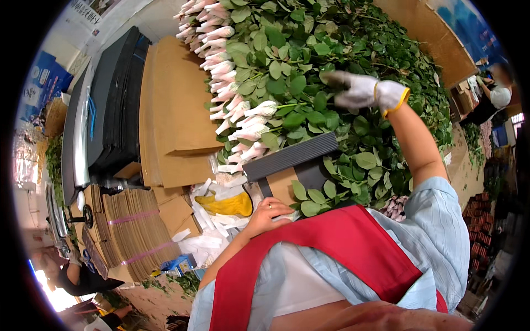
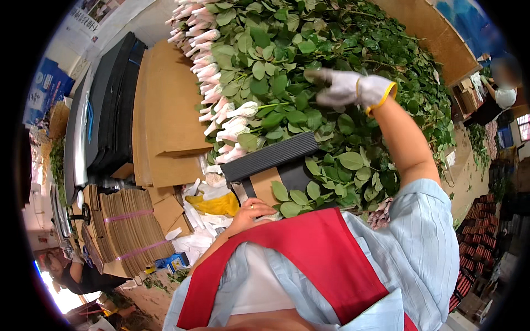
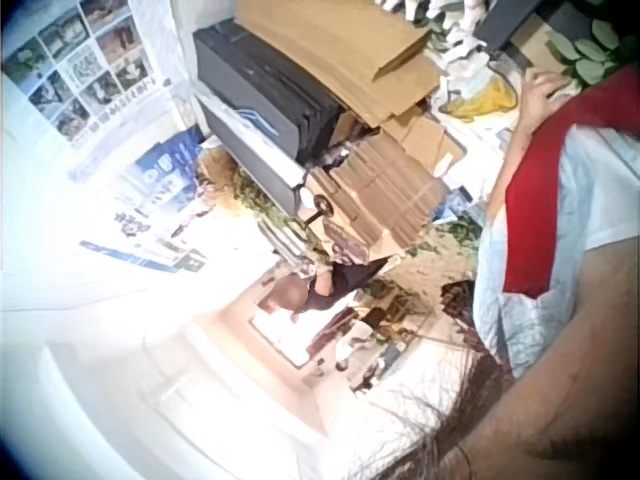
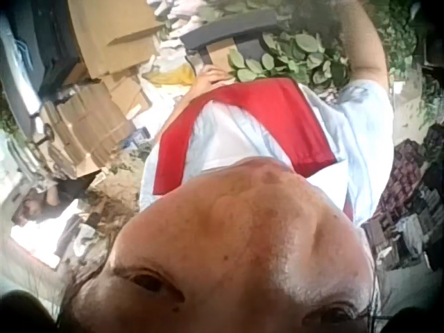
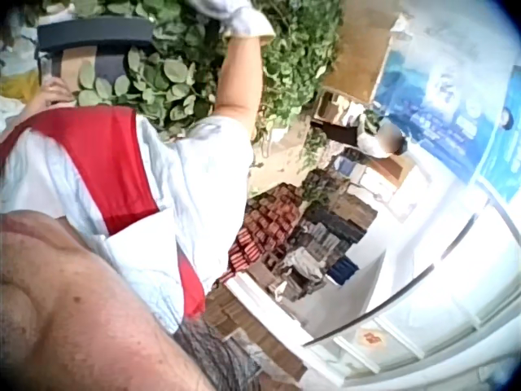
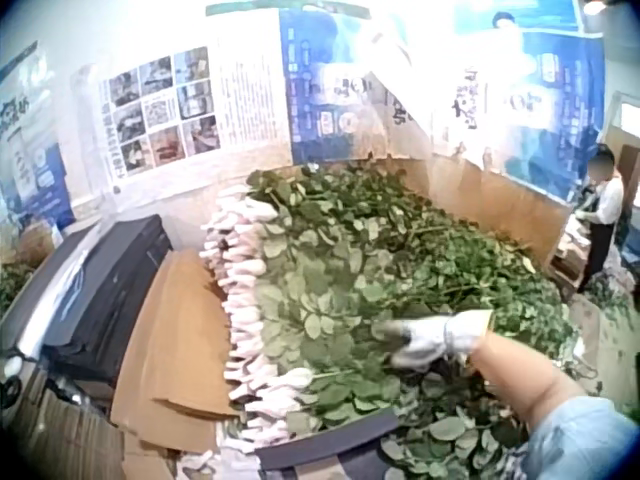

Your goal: The person arranges pink roses with green leaves into a black plastic tray, placing them one by one and adjusting their positions. The person then covers the tray with a clear plastic sheet and secures it with a rubber band.

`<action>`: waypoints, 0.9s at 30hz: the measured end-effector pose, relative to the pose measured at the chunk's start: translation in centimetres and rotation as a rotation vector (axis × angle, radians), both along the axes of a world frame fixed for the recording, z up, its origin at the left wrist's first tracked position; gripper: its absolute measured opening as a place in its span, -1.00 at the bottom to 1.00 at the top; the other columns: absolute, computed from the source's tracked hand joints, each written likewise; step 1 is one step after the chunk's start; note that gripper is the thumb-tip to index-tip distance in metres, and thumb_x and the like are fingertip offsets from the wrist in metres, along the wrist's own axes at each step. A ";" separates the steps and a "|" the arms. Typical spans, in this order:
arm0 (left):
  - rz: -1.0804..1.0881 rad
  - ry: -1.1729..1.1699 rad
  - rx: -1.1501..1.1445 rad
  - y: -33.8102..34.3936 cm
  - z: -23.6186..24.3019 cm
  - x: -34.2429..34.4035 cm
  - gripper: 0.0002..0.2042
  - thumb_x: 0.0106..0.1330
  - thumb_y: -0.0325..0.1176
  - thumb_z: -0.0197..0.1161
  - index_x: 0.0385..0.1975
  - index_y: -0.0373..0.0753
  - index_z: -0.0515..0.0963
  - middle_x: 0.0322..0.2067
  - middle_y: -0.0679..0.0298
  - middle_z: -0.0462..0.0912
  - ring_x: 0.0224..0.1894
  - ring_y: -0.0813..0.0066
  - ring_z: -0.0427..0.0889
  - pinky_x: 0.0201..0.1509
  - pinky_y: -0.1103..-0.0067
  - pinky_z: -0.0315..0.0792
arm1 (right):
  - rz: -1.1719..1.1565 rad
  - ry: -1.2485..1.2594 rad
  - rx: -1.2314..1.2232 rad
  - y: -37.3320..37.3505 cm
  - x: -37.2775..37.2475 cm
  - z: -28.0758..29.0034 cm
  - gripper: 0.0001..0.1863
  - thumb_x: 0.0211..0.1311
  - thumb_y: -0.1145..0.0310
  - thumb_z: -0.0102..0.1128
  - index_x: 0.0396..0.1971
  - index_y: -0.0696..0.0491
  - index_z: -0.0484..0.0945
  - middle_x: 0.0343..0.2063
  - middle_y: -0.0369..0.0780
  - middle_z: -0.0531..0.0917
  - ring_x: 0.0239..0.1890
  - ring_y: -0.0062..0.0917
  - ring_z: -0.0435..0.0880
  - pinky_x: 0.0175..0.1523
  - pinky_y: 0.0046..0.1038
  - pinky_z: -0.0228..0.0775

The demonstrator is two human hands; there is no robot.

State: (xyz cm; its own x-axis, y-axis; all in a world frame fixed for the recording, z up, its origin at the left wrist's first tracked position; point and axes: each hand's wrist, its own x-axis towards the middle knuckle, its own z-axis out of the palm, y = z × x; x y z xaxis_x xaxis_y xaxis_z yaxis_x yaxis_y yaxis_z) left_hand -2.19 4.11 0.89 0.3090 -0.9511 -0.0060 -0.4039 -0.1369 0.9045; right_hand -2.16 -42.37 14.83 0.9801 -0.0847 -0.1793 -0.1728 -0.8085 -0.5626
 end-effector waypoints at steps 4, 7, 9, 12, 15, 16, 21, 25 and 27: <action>0.046 -0.024 0.024 -0.1 0.4 -0.2 -0.60 -0.01 -0.37 0.52 -0.09 -0.06 0.69 -0.13 0.44 0.72 0.05 0.34 0.52 0.20 0.42 0.35 | -0.417 -0.456 -0.499 6.0 6.6 6.8 -0.79 0.24 0.28 0.13 -0.18 -0.01 0.62 -0.28 -0.07 0.72 -0.18 -0.16 0.71 -0.15 -0.14 0.59; 0.117 0.096 0.105 -1.0 2.2 -0.5 -0.59 -0.04 -0.46 0.51 -0.10 -0.12 0.68 -0.13 0.39 0.72 0.04 0.32 0.52 0.20 0.43 0.36 | -0.143 -0.235 -0.810 1.4 12.5 -2.8 -0.83 0.24 0.34 0.12 -0.24 0.05 0.62 -0.32 -0.10 0.71 -0.26 -0.30 0.74 -0.22 -0.26 0.60; 0.017 -0.012 0.019 -0.9 2.0 0.0 -0.61 -0.02 -0.46 0.50 -0.11 -0.12 0.69 -0.13 0.38 0.72 0.04 0.31 0.52 0.19 0.42 0.37 | -0.071 -0.124 -0.826 2.0 15.3 -3.0 -0.82 0.26 0.36 0.06 -0.24 0.02 0.63 -0.27 -0.13 0.71 -0.23 -0.29 0.74 -0.15 -0.29 0.61; -0.035 -0.072 -0.037 -0.3 1.7 0.4 -0.64 -0.01 -0.44 0.50 -0.13 -0.11 0.70 -0.14 0.37 0.73 0.03 0.30 0.52 0.18 0.42 0.38 | -0.154 -0.504 -0.956 4.9 14.7 5.1 -0.83 0.18 0.40 0.08 -0.56 0.05 0.60 -0.46 -0.20 0.69 -0.38 -0.49 0.73 -0.39 -0.47 0.58; -0.035 -0.076 -0.051 -0.4 1.2 0.5 -0.63 -0.02 -0.39 0.52 -0.14 -0.11 0.71 -0.12 0.38 0.73 0.04 0.32 0.52 0.18 0.43 0.39 | -0.099 -0.835 -1.181 6.2 10.0 15.3 -0.84 0.25 0.36 0.06 -0.27 -0.01 0.62 -0.52 -0.23 0.68 -0.44 -0.44 0.71 -0.40 -0.42 0.57; -0.041 -0.065 -0.071 -0.5 0.6 0.7 -0.65 0.00 -0.37 0.51 -0.14 -0.11 0.71 -0.12 0.37 0.73 0.04 0.31 0.52 0.19 0.43 0.39 | -0.191 -0.860 -1.038 6.2 9.0 16.8 -0.90 0.14 0.39 0.16 -0.35 0.00 0.62 -0.36 -0.18 0.66 -0.35 -0.29 0.69 -0.28 -0.28 0.58; 0.034 -0.057 -0.037 -0.3 1.0 0.0 -0.68 0.06 -0.39 0.47 -0.12 -0.12 0.70 -0.12 0.28 0.71 0.05 0.23 0.52 0.17 0.38 0.39 | -0.085 -0.615 -0.962 7.7 -3.5 20.9 -0.86 0.21 0.34 0.13 -0.29 -0.03 0.65 -0.46 -0.19 0.69 -0.41 -0.32 0.70 -0.30 -0.30 0.57; 0.141 -0.158 -0.147 1.0 -1.6 -0.8 -0.68 0.02 -0.36 0.53 -0.16 0.03 0.73 0.35 -0.04 0.16 0.18 0.00 0.42 0.21 0.28 0.41 | -0.125 0.043 -0.531 12.3 -11.8 14.4 -0.77 0.14 0.37 0.25 -0.17 -0.06 0.64 -0.27 -0.15 0.70 -0.20 -0.28 0.71 -0.09 -0.26 0.57; 0.167 -0.243 -0.212 0.4 -2.8 -0.6 -0.64 -0.04 -0.32 0.57 -0.17 0.04 0.73 0.40 -0.08 -0.02 0.31 -0.10 0.27 0.27 0.24 0.40 | -0.037 0.025 -0.511 12.4 -16.1 4.5 -0.82 0.13 0.39 0.22 -0.24 -0.02 0.64 -0.35 -0.15 0.70 -0.25 -0.29 0.72 -0.17 -0.28 0.57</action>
